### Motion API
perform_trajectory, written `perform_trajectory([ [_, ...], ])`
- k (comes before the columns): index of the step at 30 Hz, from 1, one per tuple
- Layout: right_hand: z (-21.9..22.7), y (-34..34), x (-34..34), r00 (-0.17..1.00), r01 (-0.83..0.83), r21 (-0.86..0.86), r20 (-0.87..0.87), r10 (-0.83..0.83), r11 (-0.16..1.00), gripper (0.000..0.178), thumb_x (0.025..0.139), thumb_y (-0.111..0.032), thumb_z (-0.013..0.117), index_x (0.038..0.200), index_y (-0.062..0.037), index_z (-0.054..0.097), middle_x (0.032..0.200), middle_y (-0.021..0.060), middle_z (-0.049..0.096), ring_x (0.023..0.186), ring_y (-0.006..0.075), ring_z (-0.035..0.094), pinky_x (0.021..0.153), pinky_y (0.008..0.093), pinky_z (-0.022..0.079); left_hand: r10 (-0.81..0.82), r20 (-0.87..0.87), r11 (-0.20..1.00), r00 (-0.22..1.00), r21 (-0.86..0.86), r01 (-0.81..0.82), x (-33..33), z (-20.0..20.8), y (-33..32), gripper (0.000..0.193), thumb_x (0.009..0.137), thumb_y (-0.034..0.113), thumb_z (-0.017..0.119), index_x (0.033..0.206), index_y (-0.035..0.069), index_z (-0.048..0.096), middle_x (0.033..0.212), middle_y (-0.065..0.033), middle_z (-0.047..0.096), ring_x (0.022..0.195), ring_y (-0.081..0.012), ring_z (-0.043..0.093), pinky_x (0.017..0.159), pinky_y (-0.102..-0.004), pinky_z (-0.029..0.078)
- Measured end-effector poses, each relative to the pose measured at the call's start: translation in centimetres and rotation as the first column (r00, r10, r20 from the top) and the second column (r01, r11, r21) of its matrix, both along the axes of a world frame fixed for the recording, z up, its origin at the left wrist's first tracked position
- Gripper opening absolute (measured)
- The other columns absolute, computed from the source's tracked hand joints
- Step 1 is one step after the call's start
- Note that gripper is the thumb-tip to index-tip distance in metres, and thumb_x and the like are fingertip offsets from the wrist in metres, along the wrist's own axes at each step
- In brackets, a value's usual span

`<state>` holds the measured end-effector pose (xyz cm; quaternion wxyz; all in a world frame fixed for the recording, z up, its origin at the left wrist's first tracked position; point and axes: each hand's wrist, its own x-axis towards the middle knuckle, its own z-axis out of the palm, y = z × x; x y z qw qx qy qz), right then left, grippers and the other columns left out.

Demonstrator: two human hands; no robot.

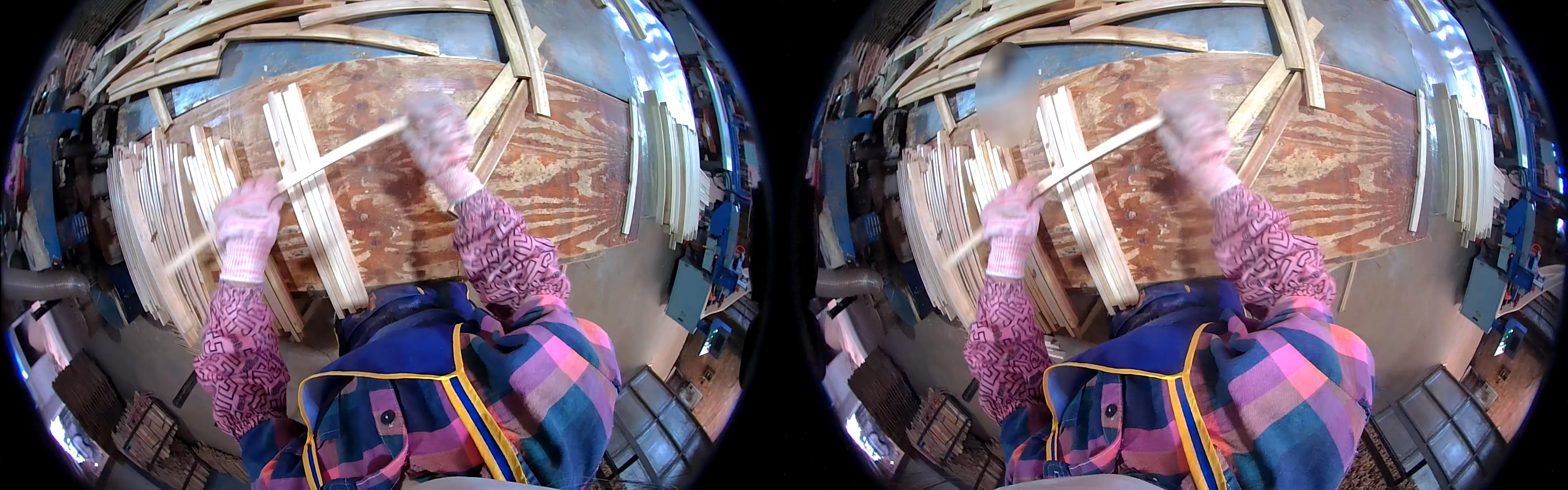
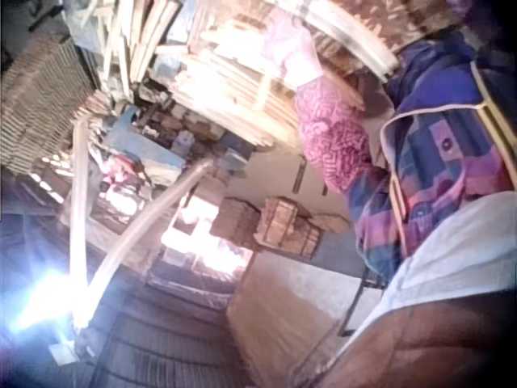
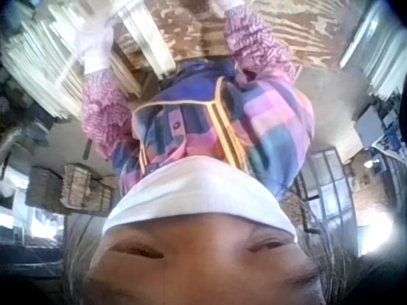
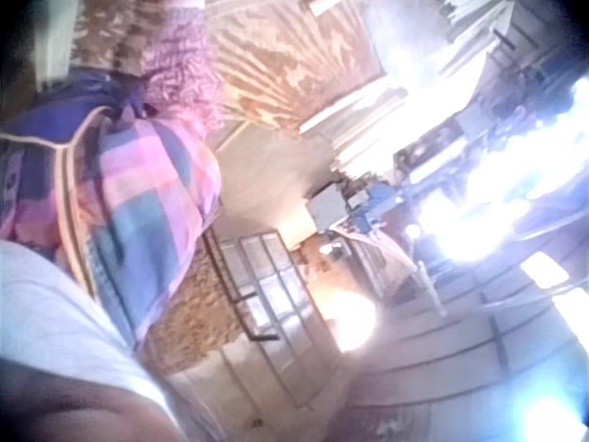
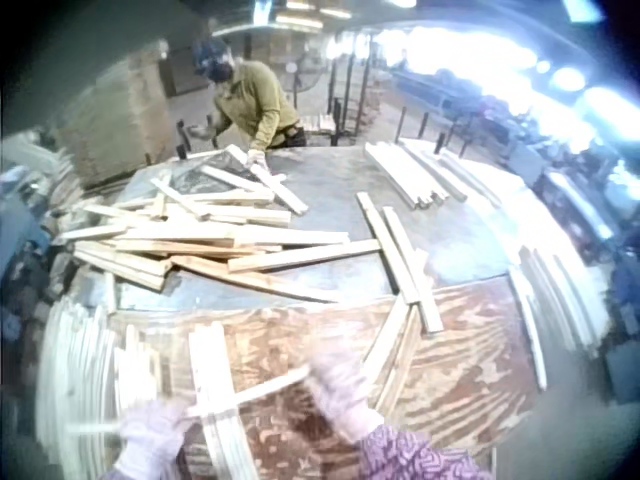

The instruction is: The person sorts and stacks thin wooden strips on a workbench. They pick up individual strips from a pile, inspect them, and place them into a neat stack, occasionally adjusting the alignment of the stack.

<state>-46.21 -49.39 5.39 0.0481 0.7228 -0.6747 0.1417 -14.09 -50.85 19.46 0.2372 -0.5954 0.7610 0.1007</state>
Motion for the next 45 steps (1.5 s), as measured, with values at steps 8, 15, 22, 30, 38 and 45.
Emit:
perform_trajectory([
  [8, 0.2, -1.6, -5.9, 0.479, 0.713, 0.485, 0.191, -0.857, 0.506, 0.081, 0.074, -0.038, 0.082, 0.137, -0.0021, 0.047, 0.117, 0.0197, 0.066, 0.108, 0.0295, 0.066, 0.091, 0.0391, 0.054, 0.559, -0.491, 0.714, 0.668, -0.123, -0.689, 11.6, -17.9, 13.0, 0.065, 0.090, 0.042, 0.067, 0.142, 0.007, 0.049, 0.145, -0.0185, 0.045, 0.133, -0.0288, 0.045, 0.111, -0.0385, 0.040],
  [15, 3.6, 9.1, -1.2, -0.488, -0.175, 0.505, 0.701, -0.519, 0.845, 0.082, 0.081, -0.002, 0.066, 0.153, 0.0027, 0.027, 0.140, 0.0224, 0.053, 0.127, 0.0316, 0.054, 0.111, 0.0396, 0.044, 0.555, -0.080, 0.771, 0.828, -0.325, -0.548, 7.2, -13.7, 9.9, 0.087, 0.084, 0.033, 0.074, 0.155, 0.012, 0.028, 0.155, -0.0233, 0.030, 0.140, -0.0405, 0.035, 0.116, -0.0476, 0.032],
  [22, 3.6, 12.5, 3.7, -0.063, -0.607, 0.584, 0.641, -0.765, 0.539, 0.045, 0.093, -0.018, 0.065, 0.133, 0.0003, 0.056, 0.094, 0.0056, 0.069, 0.085, 0.0157, 0.066, 0.080, 0.0279, 0.055, 0.785, -0.618, 0.614, 0.029, 0.772, -0.167, -7.8, -10.9, 8.5, 0.040, 0.095, 0.021, 0.062, 0.129, 0.001, 0.059, 0.125, -0.0181, 0.063, 0.122, -0.0270, 0.055, 0.107, -0.0414, 0.044],
  [30, 3.3, -6.8, -11.1, 0.738, 0.587, 0.512, -0.020, -0.674, 0.627, 0.065, 0.092, -0.057, 0.060, 0.132, -0.0057, 0.055, 0.129, 0.0174, 0.063, 0.122, 0.0330, 0.060, 0.097, 0.0452, 0.052, 0.054, -0.681, 0.872, 0.730, -0.324, -0.367, -9.9, -13.6, 14.3, 0.054, 0.073, 0.029, 0.076, 0.125, 0.014, 0.066, 0.130, -0.0110, 0.058, 0.125, -0.0349, 0.048, 0.107, -0.0446, 0.042],
  [38, -3.0, -9.9, -18.0, 0.694, 0.200, 0.506, 0.532, -0.486, 0.839, 0.033, 0.087, -0.031, 0.067, 0.106, -0.0043, 0.067, 0.103, 0.0162, 0.071, 0.101, 0.0327, 0.069, 0.079, 0.0386, 0.055, 0.195, -0.589, 0.912, 0.784, -0.186, -0.366, -7.1, -16.7, 14.7, 0.072, 0.078, 0.024, 0.071, 0.145, 0.013, 0.046, 0.137, -0.0117, 0.052, 0.125, -0.0368, 0.049, 0.101, -0.0461, 0.044],
  [45, 1.7, 8.7, -4.7, -0.366, -0.356, 0.435, 0.750, -0.552, 0.827, 0.048, 0.093, -0.012, 0.068, 0.134, 0.0039, 0.049, 0.117, 0.0144, 0.066, 0.099, 0.0255, 0.068, 0.078, 0.0354, 0.060, -0.030, -0.852, 0.978, 0.522, -0.132, -0.160, -14.8, -10.5, 4.1, 0.060, 0.087, 0.022, 0.065, 0.145, 0.013, 0.051, 0.147, -0.0140, 0.047, 0.134, -0.0365, 0.045, 0.111, -0.0465, 0.040],
])
